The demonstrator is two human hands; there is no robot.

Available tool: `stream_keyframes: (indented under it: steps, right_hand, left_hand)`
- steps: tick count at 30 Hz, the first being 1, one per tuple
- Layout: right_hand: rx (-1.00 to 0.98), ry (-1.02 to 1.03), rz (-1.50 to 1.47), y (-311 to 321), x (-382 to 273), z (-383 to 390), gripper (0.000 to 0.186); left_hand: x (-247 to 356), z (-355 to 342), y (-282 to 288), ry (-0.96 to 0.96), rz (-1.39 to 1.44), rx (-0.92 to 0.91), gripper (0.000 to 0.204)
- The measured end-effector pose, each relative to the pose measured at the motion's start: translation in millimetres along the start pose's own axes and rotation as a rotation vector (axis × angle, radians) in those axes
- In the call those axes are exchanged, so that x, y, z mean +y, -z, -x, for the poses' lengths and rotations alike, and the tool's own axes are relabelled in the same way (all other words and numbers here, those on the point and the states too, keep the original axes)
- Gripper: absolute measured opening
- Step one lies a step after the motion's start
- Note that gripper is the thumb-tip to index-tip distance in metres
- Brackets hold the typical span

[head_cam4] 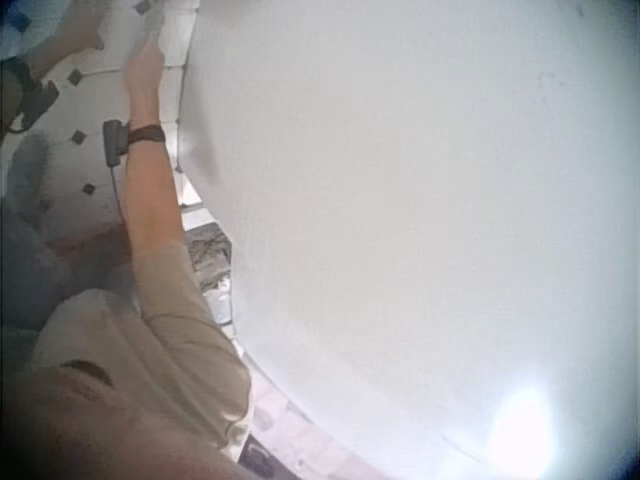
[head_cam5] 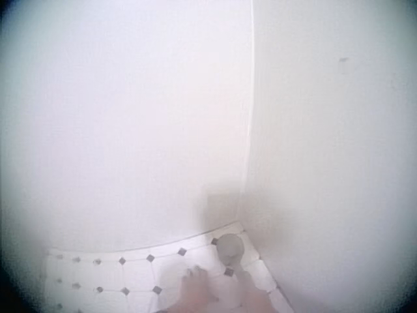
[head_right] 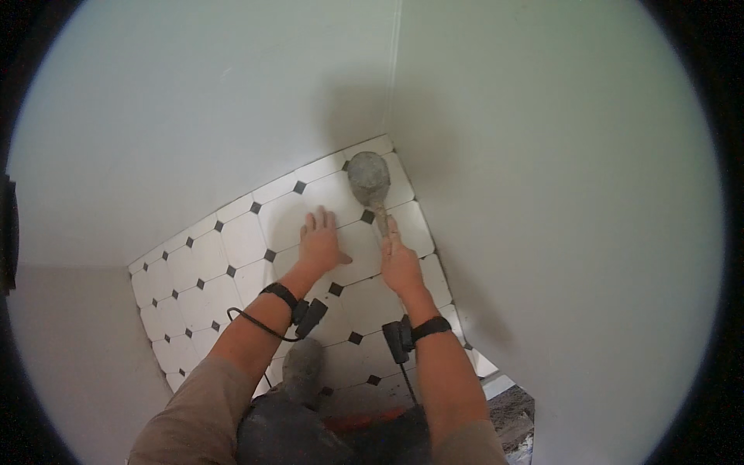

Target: Installing floor tiles in a bathroom renovation area, including positioning, hammering with a mallet, and measuring for cuts.

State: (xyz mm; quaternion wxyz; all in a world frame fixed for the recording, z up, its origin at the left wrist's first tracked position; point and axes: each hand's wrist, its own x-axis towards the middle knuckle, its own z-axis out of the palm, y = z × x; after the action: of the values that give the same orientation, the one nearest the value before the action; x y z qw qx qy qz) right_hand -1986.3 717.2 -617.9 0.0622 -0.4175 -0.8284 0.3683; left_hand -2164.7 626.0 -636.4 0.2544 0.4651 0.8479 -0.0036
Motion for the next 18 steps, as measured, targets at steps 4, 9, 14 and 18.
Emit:
stream_keyframes:
  steps: [4, 9, 14, 18]
  right_hand:
    - [-0.026, -0.076, 0.006, 2.9, -10.5, 1.2, 0.053]
    - [-0.008, 0.000, 0.035, 11.4, -18.7, -1.9, 0.055]
    - [-0.048, -0.162, -0.162, 4.7, -44.5, 42.4, 0.054]
    - [-0.097, -0.114, -0.041, 4.8, -30.9, 47.9, 0.054]
  left_hand:
    - [-23.5, 3.5, -14.7, -0.036, 0.073, 0.089, 0.118]
    - [-32.8, 8.1, -12.1, 0.009, 0.016, 0.115, 0.123]
    - [-32.1, 16.5, -4.2, 0.035, 0.019, 0.056, 0.122]
    - [-22.7, 17.8, -2.0, 0.048, 0.007, 0.017, 0.120]
